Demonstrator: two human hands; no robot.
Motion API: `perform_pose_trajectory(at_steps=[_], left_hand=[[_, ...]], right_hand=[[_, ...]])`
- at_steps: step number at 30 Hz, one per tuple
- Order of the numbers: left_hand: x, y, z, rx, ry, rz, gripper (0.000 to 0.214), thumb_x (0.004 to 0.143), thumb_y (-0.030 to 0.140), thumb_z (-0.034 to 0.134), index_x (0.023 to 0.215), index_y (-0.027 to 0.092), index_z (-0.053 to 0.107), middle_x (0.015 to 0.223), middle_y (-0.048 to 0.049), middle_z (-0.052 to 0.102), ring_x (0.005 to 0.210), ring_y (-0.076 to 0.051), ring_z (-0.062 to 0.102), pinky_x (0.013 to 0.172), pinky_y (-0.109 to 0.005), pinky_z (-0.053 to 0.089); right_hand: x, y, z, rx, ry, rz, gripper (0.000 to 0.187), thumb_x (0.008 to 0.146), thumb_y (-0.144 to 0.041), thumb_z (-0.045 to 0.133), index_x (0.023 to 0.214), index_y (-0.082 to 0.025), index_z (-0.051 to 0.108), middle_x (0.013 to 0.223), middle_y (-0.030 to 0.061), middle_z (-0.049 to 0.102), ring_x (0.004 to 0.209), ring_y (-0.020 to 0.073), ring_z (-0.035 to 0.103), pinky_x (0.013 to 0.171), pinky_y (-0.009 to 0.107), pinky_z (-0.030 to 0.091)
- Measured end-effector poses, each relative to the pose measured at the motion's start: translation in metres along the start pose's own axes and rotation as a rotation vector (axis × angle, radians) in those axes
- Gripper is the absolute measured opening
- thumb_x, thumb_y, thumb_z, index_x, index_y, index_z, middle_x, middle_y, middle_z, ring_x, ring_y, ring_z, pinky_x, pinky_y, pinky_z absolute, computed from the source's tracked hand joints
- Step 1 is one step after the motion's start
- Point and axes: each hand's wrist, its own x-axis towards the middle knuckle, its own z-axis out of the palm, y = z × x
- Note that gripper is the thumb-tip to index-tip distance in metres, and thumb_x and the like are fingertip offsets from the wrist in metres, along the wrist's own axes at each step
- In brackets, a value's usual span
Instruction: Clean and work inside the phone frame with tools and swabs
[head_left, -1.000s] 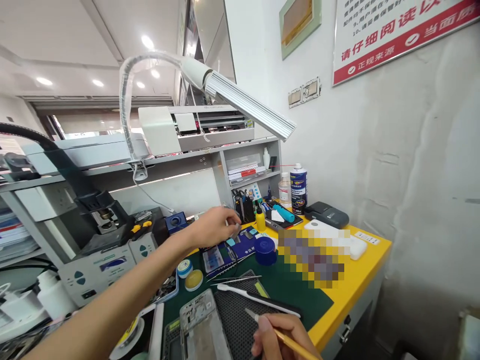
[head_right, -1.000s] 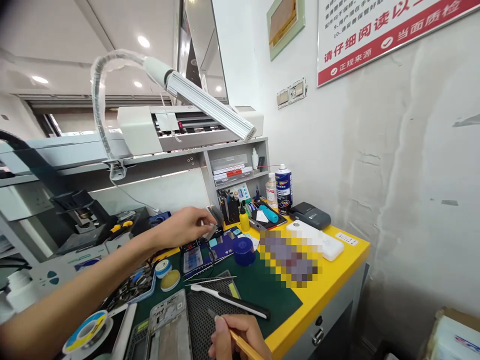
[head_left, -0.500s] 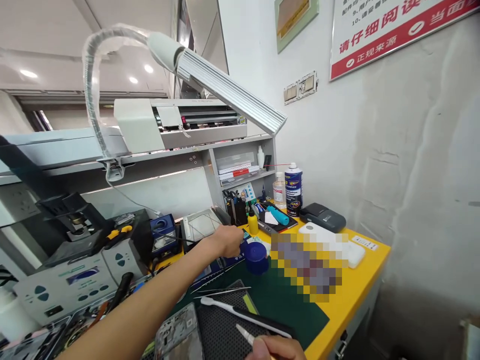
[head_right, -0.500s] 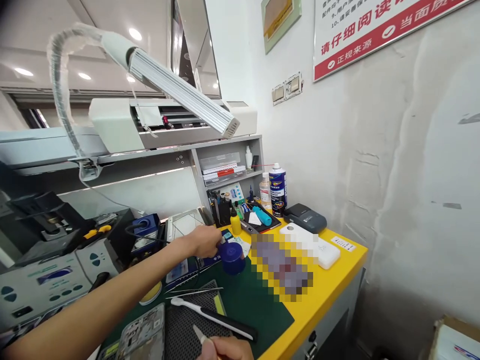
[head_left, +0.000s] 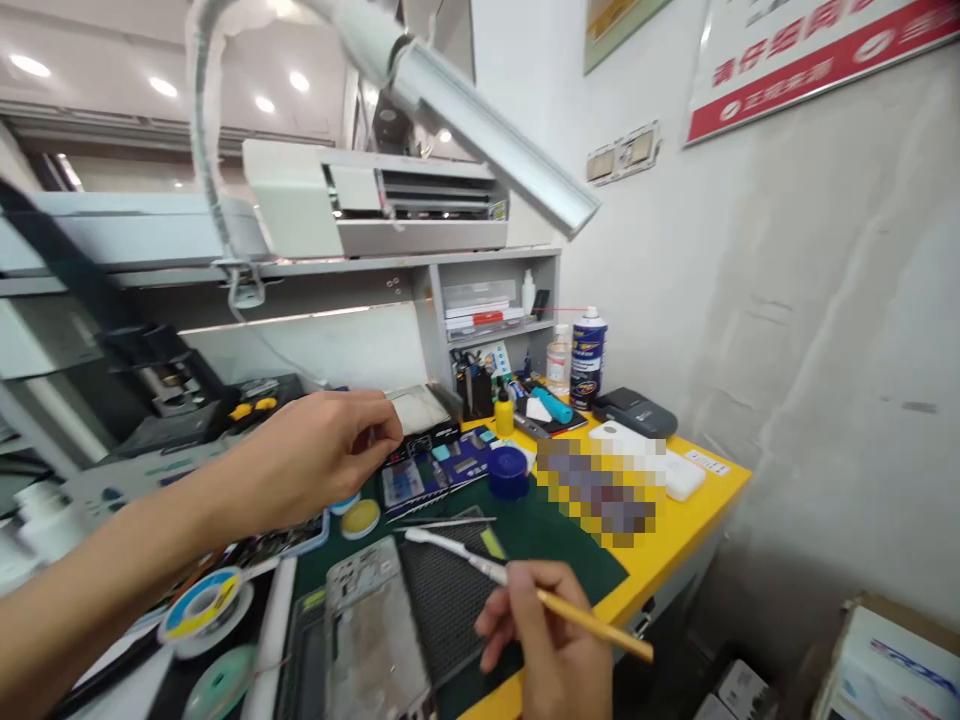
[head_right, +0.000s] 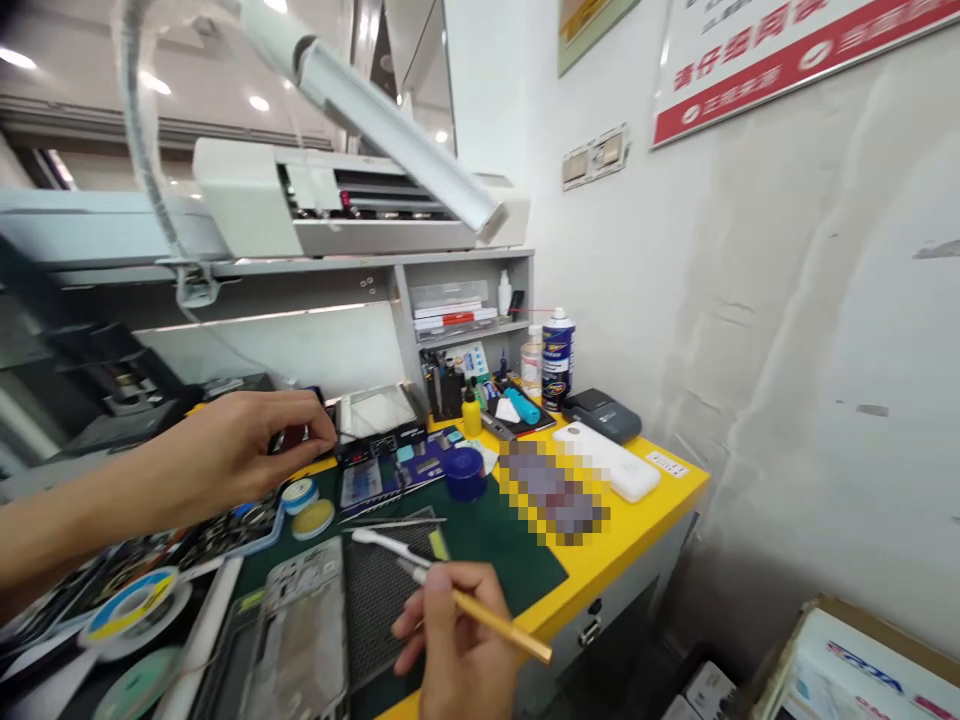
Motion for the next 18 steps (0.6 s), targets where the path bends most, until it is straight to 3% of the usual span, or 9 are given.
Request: perform_pose_trajectory(at_steps=[4,7,9,12,14,16,18], left_hand=[[-0.087,0.005,0.011,-0.123,0.057,-0.023,0.020,0.102,0.033,0.042,0.091,0.026,0.057,0.086,0.0040,0.062,0.069,-0.013,0.056,0.062,-0.027,0.043],[-0.139,0.005,0.033,-0.251,0.003,-0.023,0.015,0.105,0.026,0.043,0.093,0.026,0.053,0.084,0.0047,0.058,0.069,-0.011,0.054,0.061,-0.025,0.041],[-0.160,0.007,0.048,-0.293,-0.031,-0.030,0.015,0.107,0.024,0.043,0.095,0.027,0.052,0.086,0.0053,0.059,0.073,-0.010,0.056,0.065,-0.023,0.042],[-0.173,0.013,0.066,-0.239,-0.032,0.070,0.006,0.103,0.024,0.054,0.106,0.028,0.056,0.099,0.0032,0.064,0.091,-0.015,0.061,0.079,-0.026,0.046],[-0.171,0.017,0.076,-0.155,0.040,0.170,0.022,0.091,0.030,0.072,0.107,0.026,0.059,0.106,0.0006,0.067,0.098,-0.021,0.063,0.084,-0.031,0.048],[-0.167,0.018,0.086,-0.084,0.108,0.246,0.028,0.084,0.037,0.079,0.102,0.024,0.062,0.104,-0.0011,0.070,0.095,-0.024,0.064,0.087,-0.035,0.050],[-0.162,0.018,0.098,-0.047,0.170,0.283,0.017,0.090,0.037,0.072,0.095,0.023,0.063,0.096,-0.0011,0.071,0.089,-0.023,0.064,0.090,-0.037,0.050]], right_hand=[[0.021,-0.028,0.001,-0.140,-0.379,-0.024,0.035,0.099,-0.051,0.060,0.086,-0.019,0.061,0.067,0.0016,0.068,0.056,0.0136,0.064,0.051,0.023,0.054],[0.043,-0.043,0.025,-0.188,-0.555,-0.049,0.035,0.098,-0.051,0.060,0.086,-0.018,0.062,0.061,0.0007,0.066,0.052,0.0157,0.064,0.045,0.024,0.050],[0.059,-0.045,0.050,-0.244,-0.626,-0.115,0.034,0.098,-0.049,0.062,0.085,-0.018,0.063,0.059,0.0002,0.065,0.049,0.0148,0.061,0.043,0.024,0.049],[0.080,-0.033,0.087,-0.344,-0.694,-0.249,0.033,0.098,-0.049,0.061,0.088,-0.017,0.066,0.066,0.0006,0.066,0.053,0.0149,0.064,0.045,0.024,0.048],[0.091,-0.019,0.103,-0.420,-0.718,-0.347,0.029,0.099,-0.044,0.061,0.091,-0.017,0.067,0.072,0.0009,0.067,0.059,0.0145,0.065,0.051,0.025,0.050],[0.097,-0.005,0.109,-0.489,-0.715,-0.432,0.024,0.099,-0.038,0.063,0.090,-0.017,0.068,0.078,0.0008,0.067,0.065,0.0139,0.064,0.061,0.027,0.052],[0.100,0.005,0.106,-0.546,-0.714,-0.481,0.022,0.100,-0.036,0.063,0.092,-0.016,0.068,0.084,0.0010,0.068,0.071,0.0144,0.064,0.069,0.030,0.055]])
